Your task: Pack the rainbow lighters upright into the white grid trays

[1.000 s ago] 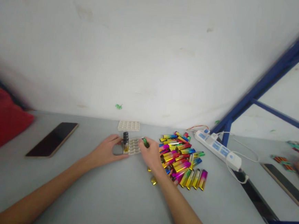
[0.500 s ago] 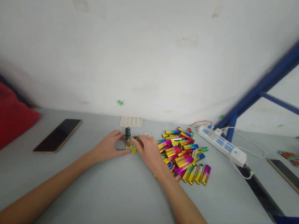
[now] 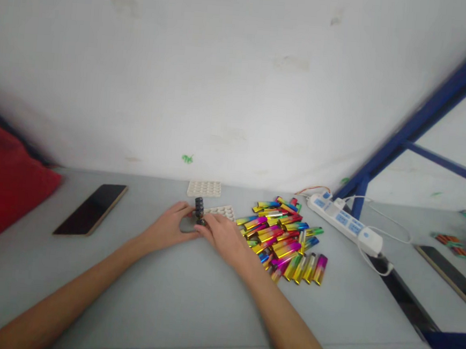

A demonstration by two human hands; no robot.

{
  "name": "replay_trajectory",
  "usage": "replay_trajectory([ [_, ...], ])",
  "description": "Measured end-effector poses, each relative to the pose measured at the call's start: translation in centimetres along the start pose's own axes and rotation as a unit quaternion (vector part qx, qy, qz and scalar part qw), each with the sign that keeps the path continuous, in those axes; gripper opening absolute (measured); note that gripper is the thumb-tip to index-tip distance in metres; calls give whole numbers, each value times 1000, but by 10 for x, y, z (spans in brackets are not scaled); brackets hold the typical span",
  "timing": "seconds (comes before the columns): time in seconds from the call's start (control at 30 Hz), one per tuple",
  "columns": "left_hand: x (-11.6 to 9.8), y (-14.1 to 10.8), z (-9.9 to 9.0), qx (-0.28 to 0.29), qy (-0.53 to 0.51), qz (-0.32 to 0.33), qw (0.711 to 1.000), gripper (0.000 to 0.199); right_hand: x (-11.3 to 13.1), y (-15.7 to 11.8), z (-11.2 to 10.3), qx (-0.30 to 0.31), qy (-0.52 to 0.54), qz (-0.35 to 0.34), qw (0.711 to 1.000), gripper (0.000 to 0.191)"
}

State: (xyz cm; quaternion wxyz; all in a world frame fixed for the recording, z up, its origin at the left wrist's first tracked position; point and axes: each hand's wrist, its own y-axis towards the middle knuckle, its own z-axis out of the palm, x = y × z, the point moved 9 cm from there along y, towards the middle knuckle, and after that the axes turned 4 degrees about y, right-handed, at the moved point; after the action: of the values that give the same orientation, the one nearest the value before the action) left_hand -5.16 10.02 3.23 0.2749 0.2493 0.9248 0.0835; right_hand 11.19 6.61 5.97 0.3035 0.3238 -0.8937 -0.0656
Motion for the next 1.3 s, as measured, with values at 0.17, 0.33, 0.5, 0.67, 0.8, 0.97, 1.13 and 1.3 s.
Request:
replay_trajectory([
  [0.17,7,0,-2,-14,1,2,1000,55,-2,6,2,12,-75,5,997,33],
  [0.33,11,1,0,-15,-2,9,1000,56,-6,5,-10,21,-87,-18,996,35],
  [0.5,13,2,-2,-5,-1,4,1000,56,-59,-10,-65,-48,-107,62,991,31],
  [0.67,11,1,-5,25,-10,21,999,53,-113,-36,-94,-5,-82,114,990,16],
  [0.8,8,-1,-8,33,-15,28,999,47,-121,-47,-96,31,-36,98,994,14],
  [0.97,0,-2,-10,49,-7,36,998,47,-126,-50,-92,57,34,84,994,19],
  [1.13,0,-4,-8,51,3,36,998,48,-131,-48,-93,12,0,94,996,16],
  [1.3,5,-2,-4,27,10,21,999,52,-124,-43,-97,-93,31,144,985,23],
])
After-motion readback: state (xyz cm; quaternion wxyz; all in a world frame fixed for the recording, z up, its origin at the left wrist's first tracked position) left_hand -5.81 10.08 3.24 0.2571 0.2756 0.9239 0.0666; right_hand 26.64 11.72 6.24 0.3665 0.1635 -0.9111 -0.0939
